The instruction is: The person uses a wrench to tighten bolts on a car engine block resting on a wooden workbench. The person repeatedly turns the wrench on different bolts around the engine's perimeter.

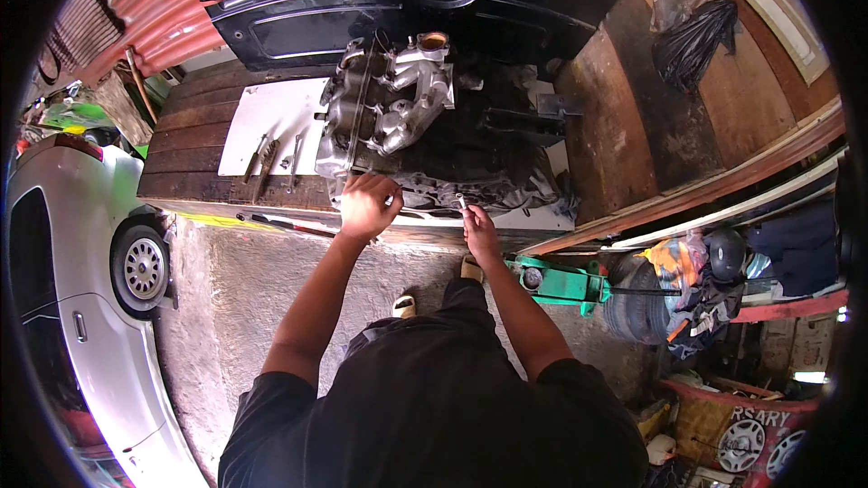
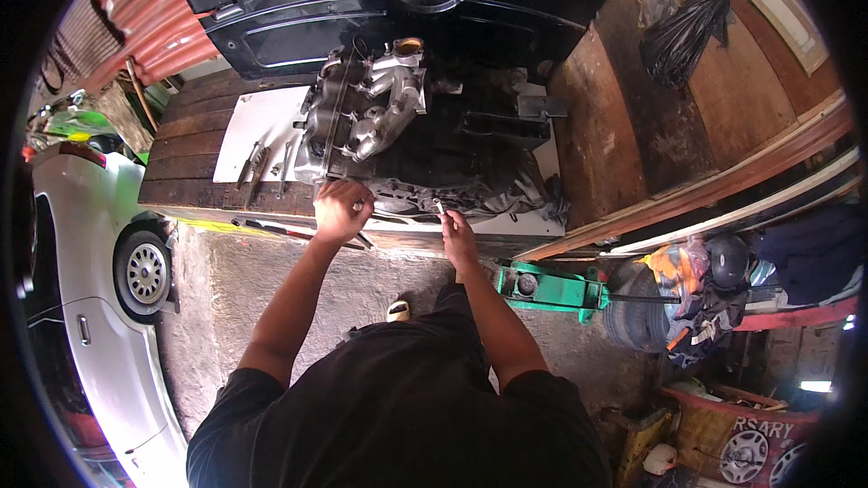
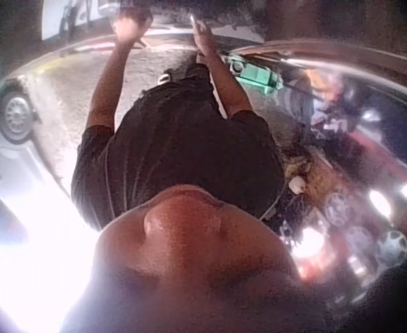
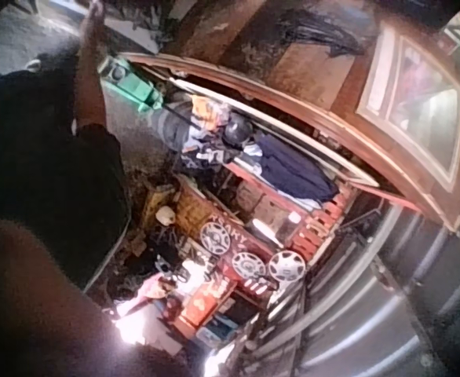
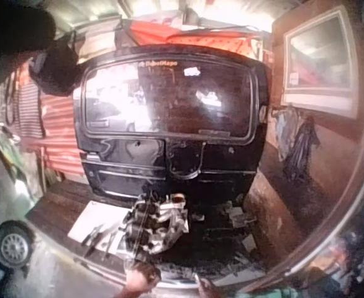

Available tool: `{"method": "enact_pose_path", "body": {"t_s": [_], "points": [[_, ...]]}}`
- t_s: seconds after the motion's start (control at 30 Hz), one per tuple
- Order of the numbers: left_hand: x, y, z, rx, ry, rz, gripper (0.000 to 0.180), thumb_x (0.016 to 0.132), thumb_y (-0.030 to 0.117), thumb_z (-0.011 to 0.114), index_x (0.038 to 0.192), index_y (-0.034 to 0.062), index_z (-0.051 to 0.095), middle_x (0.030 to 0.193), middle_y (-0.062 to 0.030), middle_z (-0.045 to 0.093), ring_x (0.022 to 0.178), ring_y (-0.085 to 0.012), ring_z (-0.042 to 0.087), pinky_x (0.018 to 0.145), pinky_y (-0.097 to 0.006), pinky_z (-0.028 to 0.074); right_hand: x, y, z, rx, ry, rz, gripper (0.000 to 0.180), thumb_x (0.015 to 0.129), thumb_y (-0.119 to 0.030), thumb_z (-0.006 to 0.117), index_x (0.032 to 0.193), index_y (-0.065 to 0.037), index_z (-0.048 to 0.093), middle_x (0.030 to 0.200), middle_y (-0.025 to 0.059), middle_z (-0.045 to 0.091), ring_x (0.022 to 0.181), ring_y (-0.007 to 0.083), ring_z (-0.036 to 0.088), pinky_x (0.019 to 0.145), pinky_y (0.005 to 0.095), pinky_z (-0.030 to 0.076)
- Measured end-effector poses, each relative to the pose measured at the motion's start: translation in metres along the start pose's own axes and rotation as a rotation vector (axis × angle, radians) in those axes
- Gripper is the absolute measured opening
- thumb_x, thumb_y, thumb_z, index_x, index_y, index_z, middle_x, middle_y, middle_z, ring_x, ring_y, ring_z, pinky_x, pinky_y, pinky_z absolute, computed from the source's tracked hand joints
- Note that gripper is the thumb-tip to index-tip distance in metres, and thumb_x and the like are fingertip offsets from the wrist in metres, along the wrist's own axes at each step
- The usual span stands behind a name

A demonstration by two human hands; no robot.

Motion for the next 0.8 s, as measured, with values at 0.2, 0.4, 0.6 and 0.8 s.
{"method": "enact_pose_path", "body": {"t_s": [0.2,0.4,0.6,0.8], "points": [[0.005,0.001,0.001,-0.013,0.003,0.020,0.009,0.072,0.015,0.067,0.066,0.0130,0.061,0.071,-0.0001,0.063,0.068,-0.0220,0.060,0.068,-0.035,0.045,0.005,0.004,0.000,0.033,0.037,-0.067,0.023,0.097,-0.024,0.055,0.108,-0.004,0.059,0.064,-0.0039,0.048,0.053,0.0046,0.043,0.048,0.0215,0.037],[0.009,0.003,-0.002,0.019,0.037,0.046,0.009,0.073,0.015,0.067,0.066,0.0130,0.061,0.071,-0.0001,0.063,0.067,-0.0221,0.059,0.066,-0.036,0.044,0.010,0.004,0.000,-0.048,0.095,-0.084,0.024,0.096,-0.023,0.056,0.108,-0.003,0.061,0.070,-0.0017,0.056,0.058,0.0073,0.049,0.054,0.0229,0.042],[0.009,0.002,-0.001,0.021,0.015,0.023,0.008,0.071,0.016,0.067,0.067,0.0129,0.060,0.069,-0.0005,0.060,0.068,-0.0211,0.059,0.068,-0.035,0.044,0.004,-0.022,-0.001,-0.228,0.071,-0.095,0.023,0.096,-0.024,0.056,0.101,-0.004,0.067,0.065,-0.0010,0.056,0.060,0.0076,0.052,0.057,0.0265,0.045],[0.011,0.002,0.001,0.009,-0.016,0.008,0.007,0.072,0.016,0.067,0.068,0.0128,0.061,0.071,-0.0003,0.062,0.070,-0.0210,0.060,0.070,-0.034,0.044,0.014,-0.016,-0.007,-0.307,0.088,-0.220,0.021,0.094,-0.022,0.057,0.102,-0.006,0.069,0.072,0.0075,0.066,0.066,0.0170,0.063,0.062,0.0305,0.048]]}}
Point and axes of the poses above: each hand's wrist, its own x-axis towards the middle knuckle, its own z-axis out of the palm, y = z × x, the point moved 10 cm from there along x, towards the middle knuckle
